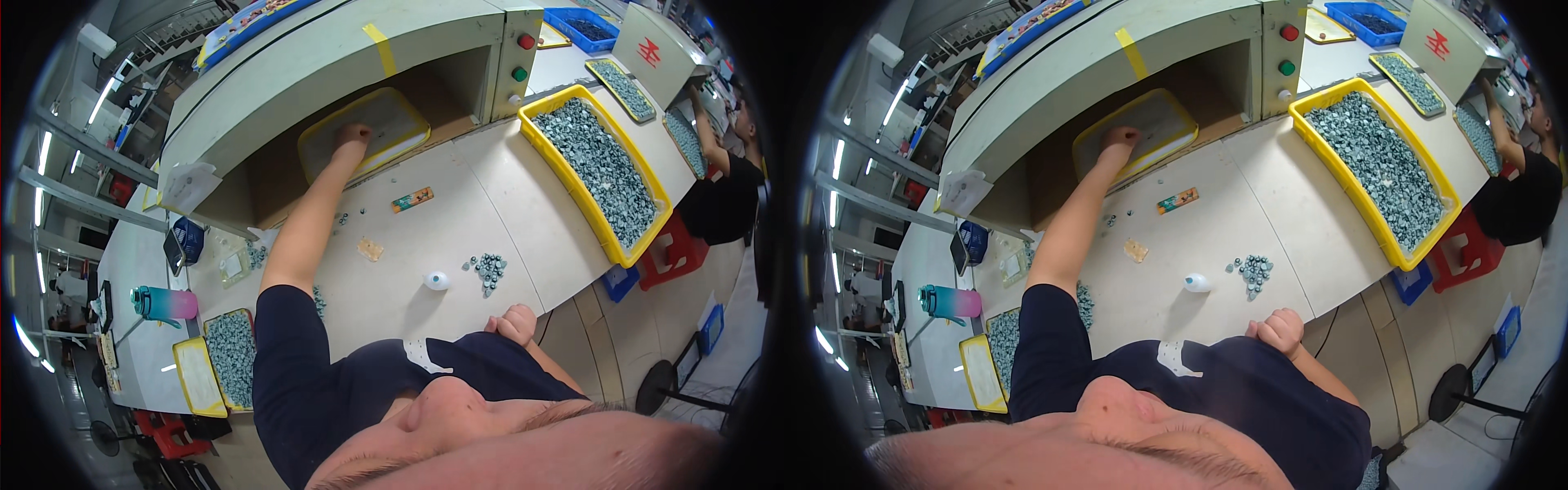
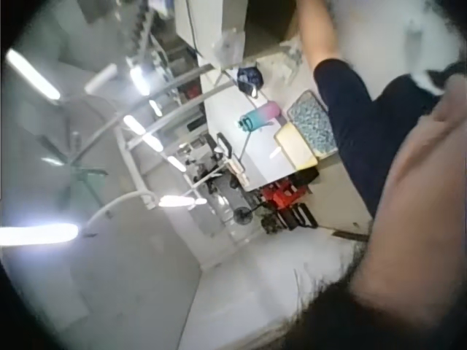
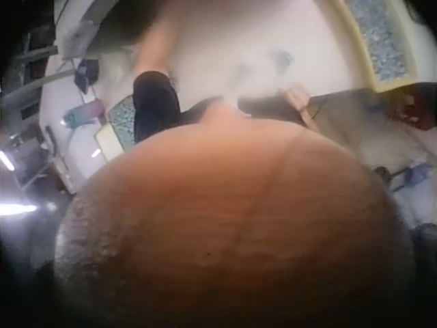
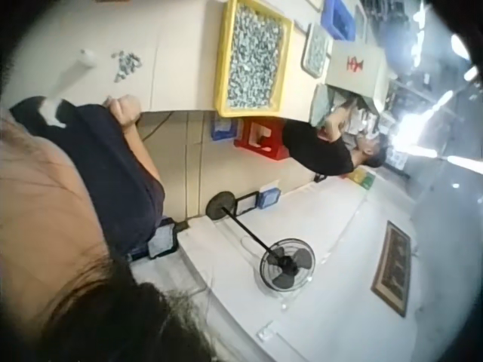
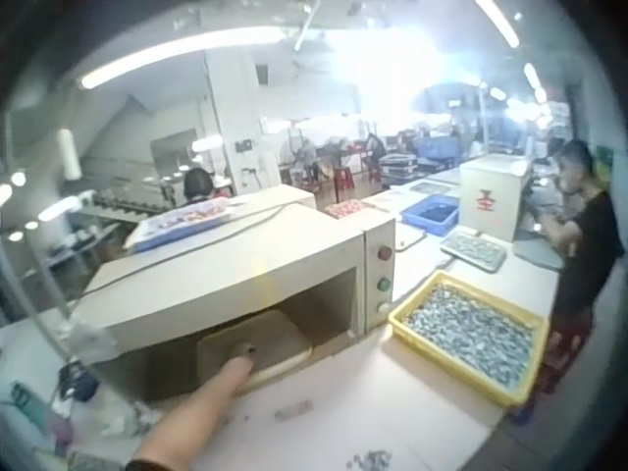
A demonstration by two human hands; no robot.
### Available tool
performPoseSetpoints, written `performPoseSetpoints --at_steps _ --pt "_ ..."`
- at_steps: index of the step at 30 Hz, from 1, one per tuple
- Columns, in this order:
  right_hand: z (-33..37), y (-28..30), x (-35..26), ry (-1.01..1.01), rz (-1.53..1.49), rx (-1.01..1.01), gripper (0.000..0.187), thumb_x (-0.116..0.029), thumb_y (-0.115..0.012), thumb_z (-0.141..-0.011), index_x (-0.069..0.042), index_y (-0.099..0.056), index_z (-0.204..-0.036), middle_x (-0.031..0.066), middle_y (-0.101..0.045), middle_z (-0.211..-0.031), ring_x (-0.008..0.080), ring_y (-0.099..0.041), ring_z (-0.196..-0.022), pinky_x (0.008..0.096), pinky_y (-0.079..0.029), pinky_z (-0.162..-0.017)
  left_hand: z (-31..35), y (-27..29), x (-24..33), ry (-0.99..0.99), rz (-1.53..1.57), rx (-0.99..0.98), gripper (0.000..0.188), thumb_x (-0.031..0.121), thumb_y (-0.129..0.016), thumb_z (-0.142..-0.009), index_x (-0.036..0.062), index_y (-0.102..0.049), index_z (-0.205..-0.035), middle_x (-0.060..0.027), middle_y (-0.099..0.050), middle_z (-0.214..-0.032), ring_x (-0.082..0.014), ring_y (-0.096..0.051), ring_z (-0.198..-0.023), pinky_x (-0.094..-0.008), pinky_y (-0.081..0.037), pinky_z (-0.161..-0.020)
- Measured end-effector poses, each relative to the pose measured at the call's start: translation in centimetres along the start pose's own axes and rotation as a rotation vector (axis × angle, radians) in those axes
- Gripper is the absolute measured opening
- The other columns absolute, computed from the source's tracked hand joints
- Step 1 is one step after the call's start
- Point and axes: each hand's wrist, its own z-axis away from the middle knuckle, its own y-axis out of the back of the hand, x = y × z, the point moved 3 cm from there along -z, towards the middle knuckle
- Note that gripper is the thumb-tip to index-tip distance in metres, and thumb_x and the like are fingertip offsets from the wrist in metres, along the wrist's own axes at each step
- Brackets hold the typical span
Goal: The person retrieves items from an oven chamber, scoops small parts from a tray onto the table, and applies glue using a squeeze bottle to assemble the parts together by hand.
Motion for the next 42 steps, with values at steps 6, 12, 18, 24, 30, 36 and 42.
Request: performPoseSetpoints --at_steps 6,12,18,24,30,36,42 --pt "-0.5 0.0 -0.4 -0.013 0.023 0.000 0.026 -0.001 -0.065 -0.067 -0.009 -0.044 -0.055 0.0035 -0.030 -0.051 0.0194 -0.036 -0.041 0.0319 -0.027 -0.041 -1.3 -2.6 2.1 -0.106 0.041 0.025 0.015 0.019 -0.065 -0.080 0.0127 -0.074 -0.090 -0.0128 -0.069 -0.095 -0.0299 -0.067 -0.089 -0.0368 -0.053 -0.082" --pt "-0.6 0.1 -0.2 -0.006 0.022 -0.002 0.025 -0.002 -0.065 -0.067 -0.009 -0.045 -0.055 0.0034 -0.031 -0.052 0.0193 -0.036 -0.042 0.0318 -0.027 -0.041 -2.1 -3.3 2.4 -0.136 -0.091 0.008 0.015 0.016 -0.064 -0.080 0.0117 -0.072 -0.092 -0.0146 -0.068 -0.096 -0.0300 -0.067 -0.089 -0.0362 -0.052 -0.079" --pt "-0.6 0.6 -0.4 0.027 0.014 -0.019 0.027 -0.002 -0.065 -0.068 -0.009 -0.043 -0.054 0.0038 -0.030 -0.051 0.0195 -0.035 -0.042 0.0319 -0.027 -0.041 -2.6 -2.9 3.3 -0.229 -0.282 -0.138 0.013 0.015 -0.065 -0.077 0.0096 -0.070 -0.088 -0.0140 -0.068 -0.092 -0.0311 -0.066 -0.087 -0.0365 -0.052 -0.078" --pt "-0.6 0.9 -0.6 0.027 0.005 0.031 0.028 -0.001 -0.064 -0.068 -0.009 -0.041 -0.053 0.0037 -0.030 -0.051 0.0196 -0.035 -0.041 0.0323 -0.027 -0.041 0.5 0.0 2.7 -0.200 -0.096 -0.165 0.017 0.016 -0.069 -0.074 0.0083 -0.070 -0.089 -0.0117 -0.069 -0.087 -0.0263 -0.067 -0.083 -0.0345 -0.051 -0.077" --pt "-0.5 1.1 -0.2 0.026 0.047 -0.025 0.024 -0.003 -0.065 -0.068 -0.009 -0.045 -0.056 0.0040 -0.036 -0.052 0.0206 -0.042 -0.044 0.0334 -0.033 -0.042 12.0 8.9 3.4 -0.160 0.295 -0.078 0.020 0.013 -0.067 -0.077 0.0001 -0.069 -0.093 -0.0086 -0.069 -0.078 -0.0149 -0.064 -0.071 -0.0266 -0.049 -0.068" --pt "-2.4 -0.2 -0.2 -0.280 0.161 -0.134 0.048 -0.017 -0.075 -0.070 -0.003 -0.058 -0.113 0.0175 -0.055 -0.116 0.0371 -0.053 -0.112 0.0439 -0.045 -0.093 27.8 13.5 -2.4 0.056 0.229 -0.010 0.013 0.005 -0.066 -0.077 -0.0013 -0.065 -0.088 -0.0091 -0.063 -0.077 -0.0167 -0.059 -0.069 -0.0292 -0.048 -0.067" --pt "-2.3 -2.3 0.4 -0.499 0.334 -0.604 0.078 -0.032 -0.067 -0.084 0.000 -0.028 -0.143 0.0299 -0.021 -0.149 0.0496 -0.022 -0.137 0.0528 -0.022 -0.112 39.0 14.0 -4.9 0.122 0.152 0.135 0.011 -0.006 -0.062 -0.077 -0.0027 -0.063 -0.088 -0.0102 -0.062 -0.086 -0.0163 -0.056 -0.067 -0.0266 -0.046 -0.061"
